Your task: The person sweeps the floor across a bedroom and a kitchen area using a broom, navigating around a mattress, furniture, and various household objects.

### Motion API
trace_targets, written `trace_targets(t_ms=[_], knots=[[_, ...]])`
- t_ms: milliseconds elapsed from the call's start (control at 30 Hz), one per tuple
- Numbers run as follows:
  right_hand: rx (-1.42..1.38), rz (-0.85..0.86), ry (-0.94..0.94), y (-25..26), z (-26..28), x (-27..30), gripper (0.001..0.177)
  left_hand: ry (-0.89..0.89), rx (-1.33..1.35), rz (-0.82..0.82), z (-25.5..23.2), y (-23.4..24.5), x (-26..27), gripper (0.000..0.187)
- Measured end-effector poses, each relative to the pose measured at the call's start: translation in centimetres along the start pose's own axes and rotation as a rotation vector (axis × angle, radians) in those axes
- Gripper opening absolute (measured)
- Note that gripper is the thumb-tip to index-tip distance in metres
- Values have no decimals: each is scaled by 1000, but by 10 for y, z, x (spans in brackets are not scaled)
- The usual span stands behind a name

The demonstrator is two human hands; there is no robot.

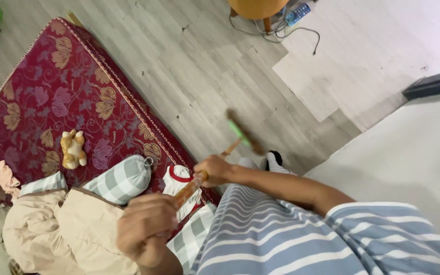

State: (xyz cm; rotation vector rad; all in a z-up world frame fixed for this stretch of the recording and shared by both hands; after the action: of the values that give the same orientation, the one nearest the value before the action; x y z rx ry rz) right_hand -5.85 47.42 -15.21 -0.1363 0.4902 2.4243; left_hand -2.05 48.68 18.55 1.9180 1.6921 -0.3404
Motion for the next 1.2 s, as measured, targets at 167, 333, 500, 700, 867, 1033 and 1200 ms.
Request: trace_targets(t_ms=[167,333,500,700,867,1033,1200], knots=[[-245,10,6,6,-60,11,29,104,-154,511,56,-103,-3,21],[43,-127,-255,80,-156,111,23,193,238,477,109,-136,27,23],[246,-119,-376,149,-207,141,20,373,308,451,195,-156,41,28],[195,-184,-264,140,-143,-30,15,151,115,292,162,15,-54,22],[71,-100,-72,104,-78,-161,11,-138,78,348,103,59,-140,23],[14,-159,-149,146,-174,-133,23,-67,150,562,192,-6,-138,17],[355,-210,-559,261,-302,4,20,260,347,423,342,-101,-116,13]])
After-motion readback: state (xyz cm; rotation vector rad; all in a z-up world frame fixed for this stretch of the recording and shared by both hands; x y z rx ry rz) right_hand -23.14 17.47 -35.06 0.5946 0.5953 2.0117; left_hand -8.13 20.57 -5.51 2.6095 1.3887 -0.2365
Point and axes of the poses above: each hand's wrist, its own x-axis away from the middle knuckle, its own y-axis out of the back of the hand, z = x × y, the point moved 9 cm from there along -x, towards the middle knuckle, and after that the axes turned 2 degrees about z, right-handed, at the moved point
